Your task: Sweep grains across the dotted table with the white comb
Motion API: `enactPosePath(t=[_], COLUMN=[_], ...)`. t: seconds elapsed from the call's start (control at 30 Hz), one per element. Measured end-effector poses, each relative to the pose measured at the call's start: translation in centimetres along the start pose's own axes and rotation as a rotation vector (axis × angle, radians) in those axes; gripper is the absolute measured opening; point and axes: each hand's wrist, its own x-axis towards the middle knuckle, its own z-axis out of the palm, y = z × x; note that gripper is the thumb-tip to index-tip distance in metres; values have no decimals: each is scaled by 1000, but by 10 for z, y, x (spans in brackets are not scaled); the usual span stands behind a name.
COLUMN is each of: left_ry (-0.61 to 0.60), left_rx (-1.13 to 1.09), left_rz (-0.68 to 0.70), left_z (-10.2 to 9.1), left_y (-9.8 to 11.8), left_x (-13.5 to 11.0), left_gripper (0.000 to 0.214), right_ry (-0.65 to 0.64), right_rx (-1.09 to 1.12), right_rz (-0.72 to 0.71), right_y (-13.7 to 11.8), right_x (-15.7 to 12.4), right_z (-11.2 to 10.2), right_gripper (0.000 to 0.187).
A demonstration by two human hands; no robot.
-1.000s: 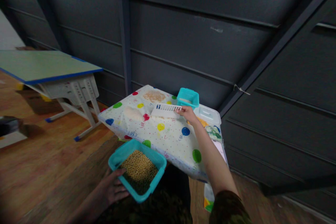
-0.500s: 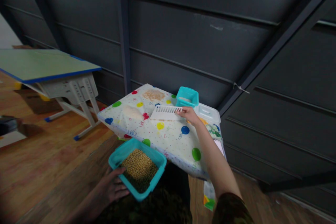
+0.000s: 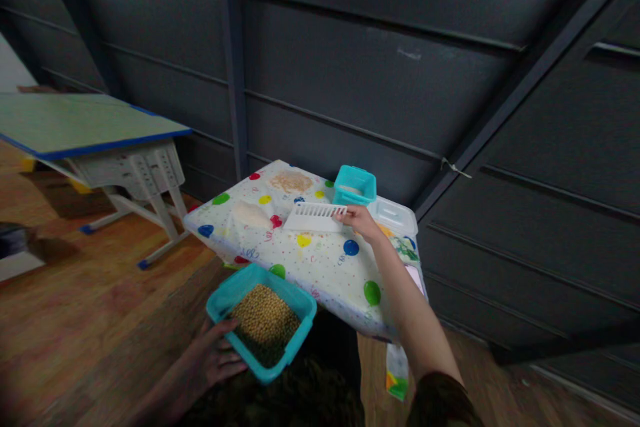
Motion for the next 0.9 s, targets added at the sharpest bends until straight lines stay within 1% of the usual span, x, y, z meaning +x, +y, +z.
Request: enactPosePath(t=[0.13, 0.23, 0.4, 0.53, 0.63, 0.8, 0.9], left_ry=[0, 27, 39, 48, 50, 6, 40], left_rx=[5, -9, -25, -14, -13, -23, -9], left_rz=[-3, 5, -8, -29, -32, -37, -27], left_z=[-2, -5, -4, -3, -5, -8, -6], left_y=[-4, -8, -10, -9, -11, -12, -12], left_x=[3, 7, 12, 15, 18, 19, 18], left_gripper=[96, 97, 97, 94, 89, 96, 96], right_ry=[7, -11, 59, 84, 127, 160, 172], right_rx=[-11, -25, -80, -106, -107, -87, -81], right_rz=[7, 11, -26, -55, -65, -63, -86], right_y=[-2, -2, -1, -1, 1, 3, 1], right_x=[-6, -15, -32, -40, -45, -49, -46], right_z=[1, 0, -3, -2, 1, 9, 11], right_gripper=[59, 55, 49, 48, 50, 52, 51])
